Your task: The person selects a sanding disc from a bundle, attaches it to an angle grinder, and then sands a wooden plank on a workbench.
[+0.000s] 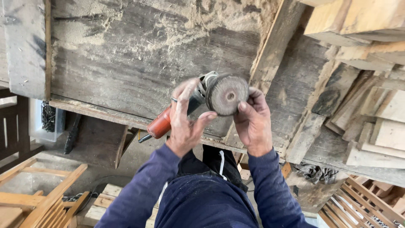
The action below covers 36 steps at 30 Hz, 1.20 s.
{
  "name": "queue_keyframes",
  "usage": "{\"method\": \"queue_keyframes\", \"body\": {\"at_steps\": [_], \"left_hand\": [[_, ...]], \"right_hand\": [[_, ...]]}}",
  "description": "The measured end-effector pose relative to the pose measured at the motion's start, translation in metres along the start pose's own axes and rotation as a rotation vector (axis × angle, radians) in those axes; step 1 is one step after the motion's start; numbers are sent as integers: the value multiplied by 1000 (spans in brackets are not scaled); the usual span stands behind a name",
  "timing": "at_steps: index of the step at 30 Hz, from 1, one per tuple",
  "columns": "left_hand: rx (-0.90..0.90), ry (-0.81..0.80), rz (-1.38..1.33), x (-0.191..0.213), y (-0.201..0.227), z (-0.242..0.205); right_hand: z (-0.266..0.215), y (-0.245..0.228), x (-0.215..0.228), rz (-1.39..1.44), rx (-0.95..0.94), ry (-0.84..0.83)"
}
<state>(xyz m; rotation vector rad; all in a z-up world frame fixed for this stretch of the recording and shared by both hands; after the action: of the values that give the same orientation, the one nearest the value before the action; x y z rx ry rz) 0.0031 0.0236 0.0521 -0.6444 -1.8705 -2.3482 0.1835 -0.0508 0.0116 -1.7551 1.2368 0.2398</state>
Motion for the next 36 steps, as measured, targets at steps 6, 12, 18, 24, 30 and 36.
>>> {"method": "queue_keyframes", "body": {"at_steps": [6,12,18,24,30,36], "left_hand": [[746,-120,-903,-55,25,-24],[528,-252,-765,-94,40,-18],[322,-165,-94,-132,4,-29],[370,-227,-59,-149,-28,-48],[389,-217,-51,-149,-30,-48],[436,-255,-38,-153,-38,-57]], "right_hand": [[-38,-18,13,-13,-121,136],[-80,-123,9,-841,775,176],[-16,-114,-20,-1722,1045,-65],[-9,-136,34,-1343,992,157],[-7,-109,27,-1717,953,100],[-12,-111,32,-1611,838,175]]}}
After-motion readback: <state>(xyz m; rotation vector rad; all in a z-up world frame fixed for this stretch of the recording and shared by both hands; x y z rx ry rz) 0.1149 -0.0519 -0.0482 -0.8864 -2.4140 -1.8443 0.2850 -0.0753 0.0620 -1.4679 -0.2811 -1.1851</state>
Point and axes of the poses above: each hand's wrist, its own z-axis towards the middle knuckle, its own x-axis out of the back of the hand, y = z × x, the point moved 6 cm from there along z, towards the middle knuckle, and after that the axes turned 4 degrees about y, right-handed, at the moved point
